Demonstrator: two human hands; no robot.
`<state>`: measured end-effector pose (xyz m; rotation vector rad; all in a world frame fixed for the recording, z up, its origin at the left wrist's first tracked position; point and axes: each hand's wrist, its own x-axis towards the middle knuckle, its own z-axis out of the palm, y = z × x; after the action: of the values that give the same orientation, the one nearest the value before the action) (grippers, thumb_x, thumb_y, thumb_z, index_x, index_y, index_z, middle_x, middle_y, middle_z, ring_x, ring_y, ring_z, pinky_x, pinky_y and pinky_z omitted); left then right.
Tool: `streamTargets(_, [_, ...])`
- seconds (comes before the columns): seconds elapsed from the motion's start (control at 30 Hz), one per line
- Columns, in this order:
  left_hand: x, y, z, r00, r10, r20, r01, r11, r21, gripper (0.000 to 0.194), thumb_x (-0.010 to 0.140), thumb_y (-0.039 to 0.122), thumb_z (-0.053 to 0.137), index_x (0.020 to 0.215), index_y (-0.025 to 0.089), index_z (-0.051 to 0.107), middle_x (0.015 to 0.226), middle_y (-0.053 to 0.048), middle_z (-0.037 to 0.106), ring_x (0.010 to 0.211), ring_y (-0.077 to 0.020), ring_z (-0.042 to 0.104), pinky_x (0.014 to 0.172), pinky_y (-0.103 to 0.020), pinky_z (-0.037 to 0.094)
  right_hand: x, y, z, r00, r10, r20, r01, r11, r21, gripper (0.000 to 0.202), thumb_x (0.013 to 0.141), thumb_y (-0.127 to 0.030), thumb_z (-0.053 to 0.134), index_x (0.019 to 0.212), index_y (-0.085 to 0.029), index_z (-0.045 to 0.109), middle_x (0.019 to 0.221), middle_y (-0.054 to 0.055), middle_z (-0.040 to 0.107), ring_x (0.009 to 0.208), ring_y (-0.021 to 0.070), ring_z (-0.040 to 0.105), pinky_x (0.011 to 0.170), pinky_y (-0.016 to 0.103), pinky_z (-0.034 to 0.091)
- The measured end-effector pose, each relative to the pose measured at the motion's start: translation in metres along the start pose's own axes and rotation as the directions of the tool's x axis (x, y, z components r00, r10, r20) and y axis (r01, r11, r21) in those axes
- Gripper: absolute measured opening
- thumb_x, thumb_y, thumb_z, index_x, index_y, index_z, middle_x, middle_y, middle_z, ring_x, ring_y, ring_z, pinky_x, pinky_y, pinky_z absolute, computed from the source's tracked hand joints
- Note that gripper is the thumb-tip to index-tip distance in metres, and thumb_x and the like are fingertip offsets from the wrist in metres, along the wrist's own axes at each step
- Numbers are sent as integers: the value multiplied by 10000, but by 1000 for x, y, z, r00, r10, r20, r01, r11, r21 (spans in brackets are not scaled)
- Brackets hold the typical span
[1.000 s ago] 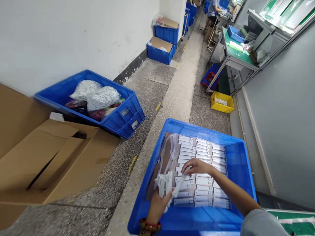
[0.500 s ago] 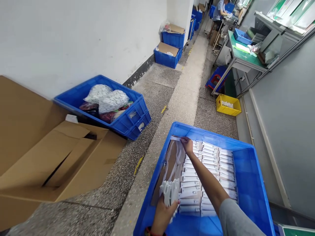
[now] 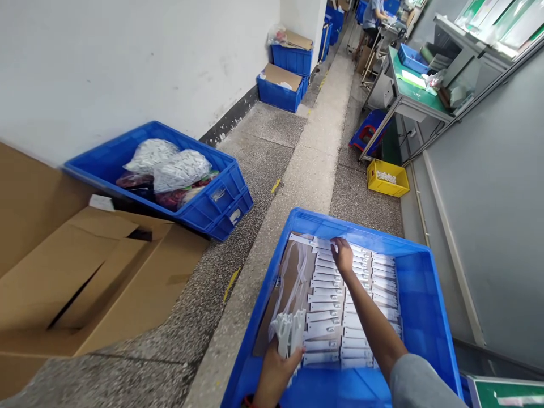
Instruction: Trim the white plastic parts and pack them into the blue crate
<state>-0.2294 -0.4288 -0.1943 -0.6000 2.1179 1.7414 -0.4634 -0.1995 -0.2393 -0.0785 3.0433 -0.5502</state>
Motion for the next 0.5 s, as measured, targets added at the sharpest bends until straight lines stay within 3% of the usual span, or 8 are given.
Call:
streamTargets(0.1, [-1,12,-3,1000,17,6,-17,999,-31,217,630,400,646,707,207,707,810,-120,782,787,-311,744,795,-386,624,-3,25,-13,996,6,88,3,995,-102,325,987,-233,465,1247,-245,662,1330,66,641,1038,189,666,878,278,524])
streamTargets(0.2, [-2,24,-4,999,-10,-35,9,1000,-14,227,590,403,648,710,218,701,799,-109,785,773,-321,749,761,-384,634,2,33,-15,980,-20,198,53,985,-164,275,987,-293,508,1186,-309,697,1350,-1,638,946,148,696,767,219,527])
streamTargets(0.3, [-3,33,-8,1000,1,-9,-1,999,39,253,585,412,660,733,212,704,843,-124,790,841,-337,754,823,-402,629,7,34,-13,970,-20,240,72,975,-210,289,1005,-327,475,1186,-313,701,1364,-5,633,973,156,699,771,216,525])
streamTargets(0.5, [-2,38,-15,995,-16,97,8,997,81,216,634,403,636,712,212,696,730,-118,766,769,-320,754,810,-430,626,0,50,-24,965,1,263,75,958,-276,345,1015,-318,428,1276,-305,654,1445,24,572,1021,179,698,793,248,546])
